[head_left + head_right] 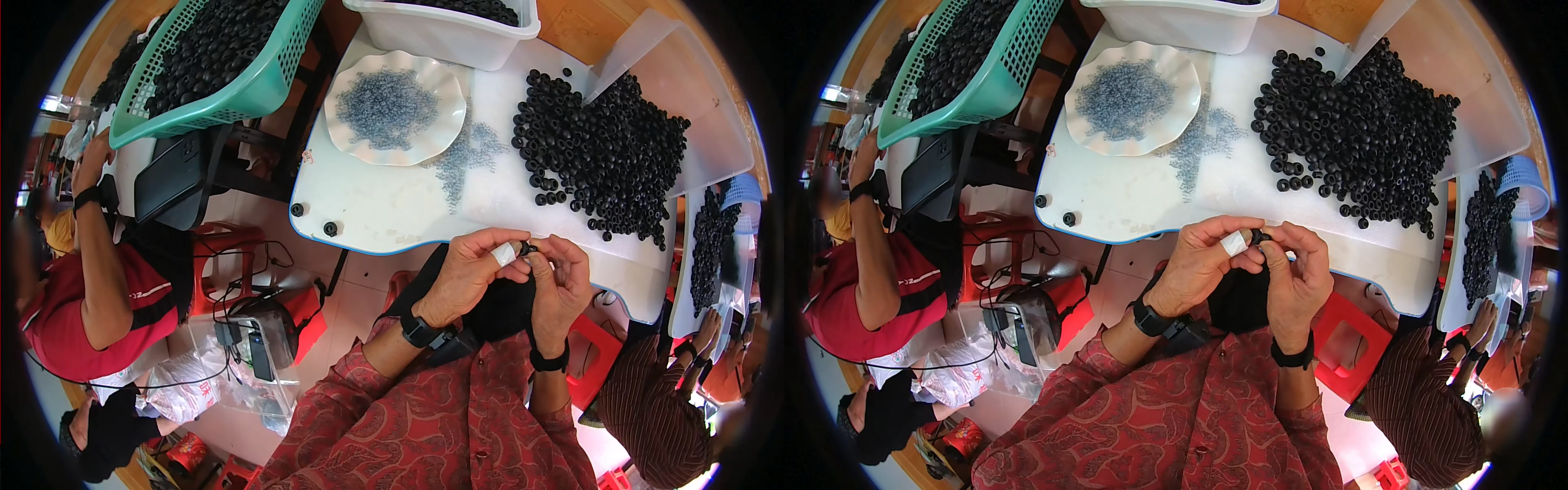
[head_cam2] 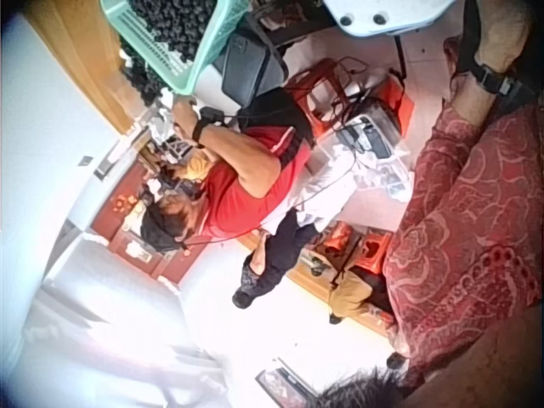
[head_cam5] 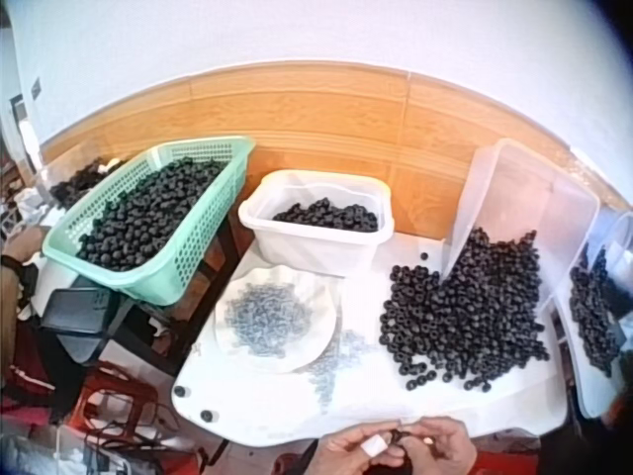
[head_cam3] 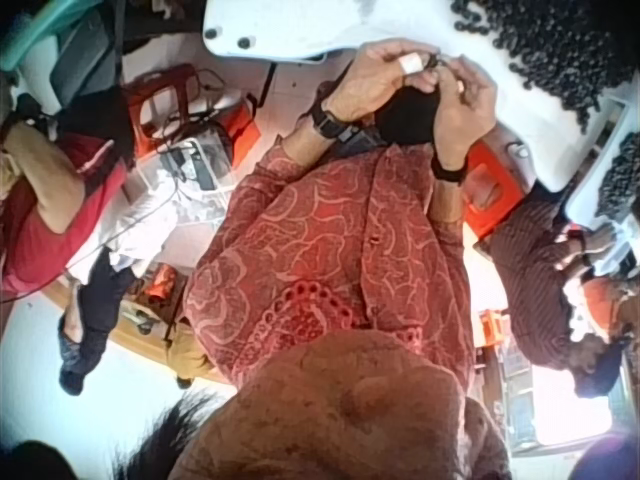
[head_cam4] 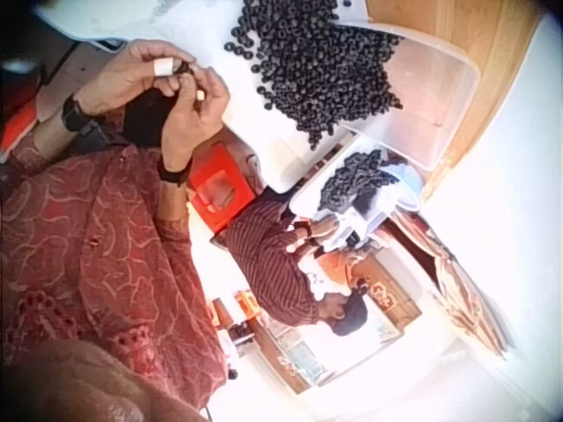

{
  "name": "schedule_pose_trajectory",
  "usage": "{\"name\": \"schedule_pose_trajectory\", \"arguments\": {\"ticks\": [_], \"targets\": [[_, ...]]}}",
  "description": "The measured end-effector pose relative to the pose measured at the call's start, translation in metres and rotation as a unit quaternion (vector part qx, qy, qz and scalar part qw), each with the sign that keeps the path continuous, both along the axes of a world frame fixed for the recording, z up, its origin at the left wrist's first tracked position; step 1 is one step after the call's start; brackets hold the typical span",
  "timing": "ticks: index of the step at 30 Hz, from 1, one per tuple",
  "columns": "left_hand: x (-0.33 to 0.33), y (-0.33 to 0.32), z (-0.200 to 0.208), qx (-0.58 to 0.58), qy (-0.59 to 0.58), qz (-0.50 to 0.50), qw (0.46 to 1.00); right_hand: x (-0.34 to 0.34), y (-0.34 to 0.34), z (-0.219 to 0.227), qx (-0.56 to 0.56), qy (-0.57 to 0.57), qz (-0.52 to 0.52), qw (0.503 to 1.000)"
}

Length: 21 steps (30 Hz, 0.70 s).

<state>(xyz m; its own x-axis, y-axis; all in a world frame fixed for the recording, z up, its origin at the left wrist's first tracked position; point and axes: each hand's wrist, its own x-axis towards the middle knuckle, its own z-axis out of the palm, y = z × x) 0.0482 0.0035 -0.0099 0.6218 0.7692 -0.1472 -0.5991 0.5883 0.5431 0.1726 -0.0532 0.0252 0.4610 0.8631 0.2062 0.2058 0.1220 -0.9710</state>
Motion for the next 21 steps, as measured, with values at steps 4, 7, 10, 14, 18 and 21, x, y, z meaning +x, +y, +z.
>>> {"name": "schedule_pose_trajectory", "arguments": {"ticks": [4, 7, 10, 14, 18, 21], "targets": [[0.000, -0.001, 0.000, -0.011, 0.006, 0.009, 1.000, 0.002, -0.001, -0.001, -0.002, -0.039, -0.003, 0.999], [0.001, -0.001, -0.001, -0.014, 0.013, 0.014, 1.000, 0.004, -0.001, 0.003, -0.023, -0.037, 0.003, 0.999], [0.000, 0.000, 0.001, -0.012, 0.025, 0.011, 1.000, 0.009, 0.000, 0.006, -0.034, -0.022, 0.019, 0.999], [-0.001, 0.001, 0.000, -0.009, 0.019, 0.010, 1.000, 0.012, 0.002, 0.012, -0.045, -0.024, 0.033, 0.998], [-0.003, 0.001, 0.000, -0.003, 0.022, 0.003, 1.000, 0.016, 0.002, 0.017, -0.083, -0.025, 0.047, 0.995], [-0.005, 0.002, 0.000, 0.008, 0.029, -0.011, 0.999, 0.020, 0.004, 0.025, -0.109, -0.015, 0.063, 0.992]]}}
